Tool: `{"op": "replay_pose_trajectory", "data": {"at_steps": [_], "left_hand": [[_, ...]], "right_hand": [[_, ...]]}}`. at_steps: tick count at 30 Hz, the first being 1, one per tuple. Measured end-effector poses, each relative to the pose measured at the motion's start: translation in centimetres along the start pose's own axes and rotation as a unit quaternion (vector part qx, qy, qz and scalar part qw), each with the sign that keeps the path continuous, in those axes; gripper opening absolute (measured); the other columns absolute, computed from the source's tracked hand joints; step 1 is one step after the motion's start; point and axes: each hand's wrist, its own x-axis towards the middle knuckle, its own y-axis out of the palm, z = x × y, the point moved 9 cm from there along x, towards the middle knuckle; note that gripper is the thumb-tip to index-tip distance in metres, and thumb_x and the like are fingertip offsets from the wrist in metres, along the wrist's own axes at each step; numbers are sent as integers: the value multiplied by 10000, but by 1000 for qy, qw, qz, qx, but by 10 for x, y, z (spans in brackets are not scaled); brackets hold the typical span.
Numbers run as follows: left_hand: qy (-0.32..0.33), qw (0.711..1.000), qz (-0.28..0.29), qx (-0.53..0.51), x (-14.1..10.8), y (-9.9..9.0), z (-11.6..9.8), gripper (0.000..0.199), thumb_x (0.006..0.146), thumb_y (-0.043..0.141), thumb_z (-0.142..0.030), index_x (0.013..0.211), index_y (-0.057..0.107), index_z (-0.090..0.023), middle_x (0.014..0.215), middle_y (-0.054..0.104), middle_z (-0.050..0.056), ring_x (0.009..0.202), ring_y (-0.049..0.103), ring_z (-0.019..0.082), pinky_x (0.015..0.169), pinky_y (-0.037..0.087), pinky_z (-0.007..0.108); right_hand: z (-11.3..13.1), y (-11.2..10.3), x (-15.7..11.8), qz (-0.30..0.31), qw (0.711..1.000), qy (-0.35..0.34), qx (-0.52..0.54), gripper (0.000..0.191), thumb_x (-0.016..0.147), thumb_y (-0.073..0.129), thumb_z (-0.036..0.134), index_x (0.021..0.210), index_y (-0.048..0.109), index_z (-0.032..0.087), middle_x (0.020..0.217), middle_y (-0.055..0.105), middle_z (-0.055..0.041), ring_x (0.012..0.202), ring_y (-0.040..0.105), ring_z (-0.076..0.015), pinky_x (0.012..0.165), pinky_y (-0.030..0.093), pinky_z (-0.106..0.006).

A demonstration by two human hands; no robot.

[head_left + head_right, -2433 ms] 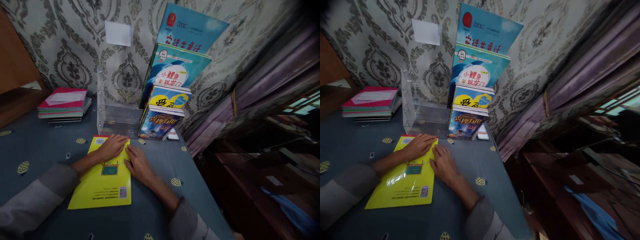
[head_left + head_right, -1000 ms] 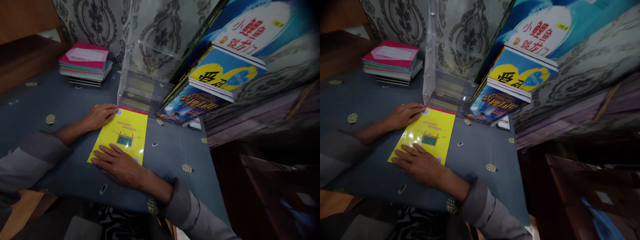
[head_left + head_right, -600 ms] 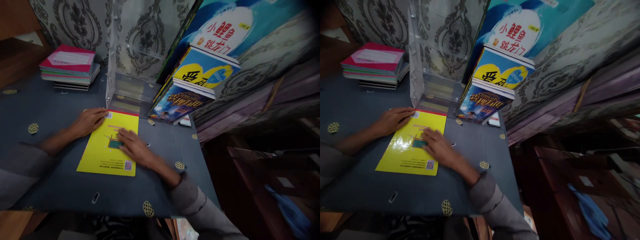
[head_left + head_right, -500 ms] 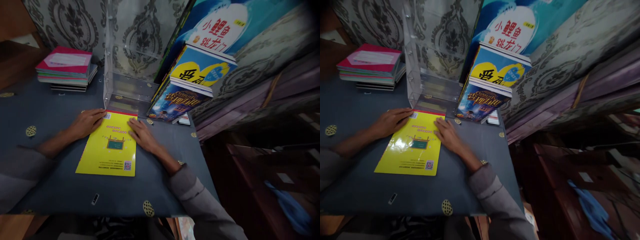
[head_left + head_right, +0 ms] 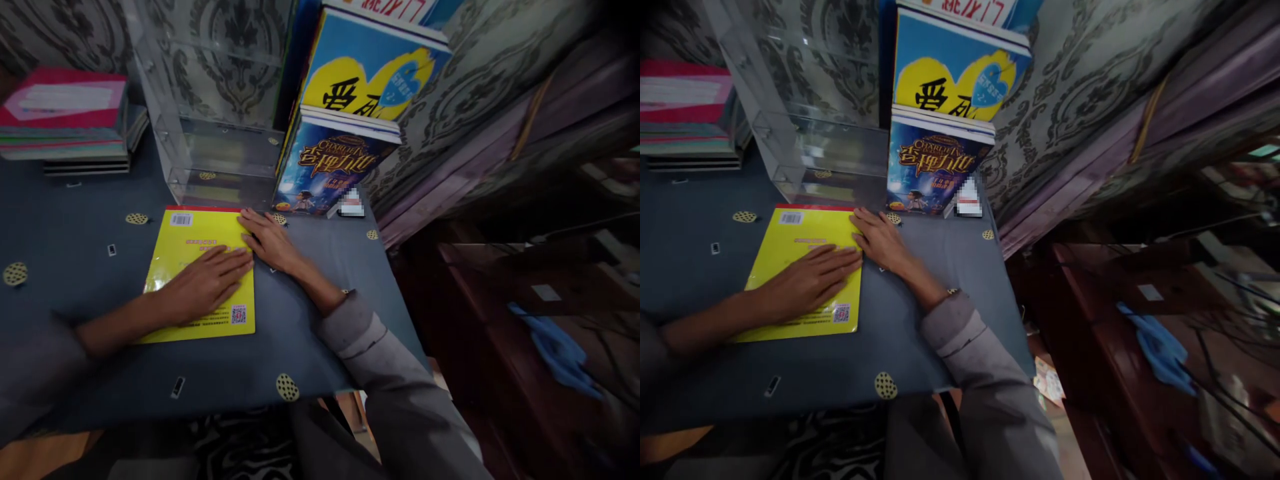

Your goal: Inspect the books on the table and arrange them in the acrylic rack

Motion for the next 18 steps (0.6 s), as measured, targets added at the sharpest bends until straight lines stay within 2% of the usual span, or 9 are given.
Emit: {"op": "replay_pose_trajectory", "data": {"at_steps": [5,7,10,12,14,16,18], "left_hand": [[107,987,53,-104,-23,12,-54,502,1056,438,-308,1557,397,-315,1519,566,15,1483,416,194,1274,248,485],[125,981,78,-126,-30,14,-67,554,1041,467,-278,1580,344,-318,1548,528,4,1490,400,184,1281,247,463],[126,978,108,-127,-32,11,-76,605,1028,471,-236,1601,295,-316,1587,466,-13,1500,377,188,1297,217,448],[126,978,108,-128,-30,2,-78,613,1024,472,-233,1605,295,-318,1589,454,-24,1493,390,194,1301,214,428],[120,980,95,-124,-29,-9,-74,596,1025,482,-263,1597,325,-316,1592,446,-23,1474,425,197,1280,282,387],[95,989,64,-97,-29,-19,-58,552,1038,469,-303,1580,366,-321,1592,452,-17,1453,458,195,1230,379,357],[50,998,12,-42,-33,-26,-29,508,1059,426,-333,1566,390,-331,1579,480,-6,1443,474,198,1195,430,373]], "right_hand": [[-1,2,0,6,1000,-2,2,468,1044,455,253,1502,489,161,1612,431,-110,1532,327,-226,1266,220,-515],[0,1,0,2,1000,-1,0,469,1040,464,245,1501,491,161,1610,434,-109,1531,329,-228,1267,222,-514],[2,0,0,-1,1000,5,-7,465,1032,486,225,1491,502,152,1600,447,-120,1527,338,-224,1265,239,-497],[4,0,-1,2,1000,8,-19,461,1028,496,210,1485,507,143,1593,454,-134,1524,345,-221,1263,248,-491],[6,0,-1,4,999,9,-31,460,1026,501,198,1481,507,131,1584,460,-151,1523,348,-222,1257,260,-496],[9,-2,-2,-1,999,8,-38,455,1026,506,201,1476,512,134,1576,469,-160,1521,352,-226,1248,277,-506],[11,-3,-2,-6,999,2,-44,436,1023,519,205,1455,537,145,1563,487,-162,1509,376,-228,1240,296,-506]]}}
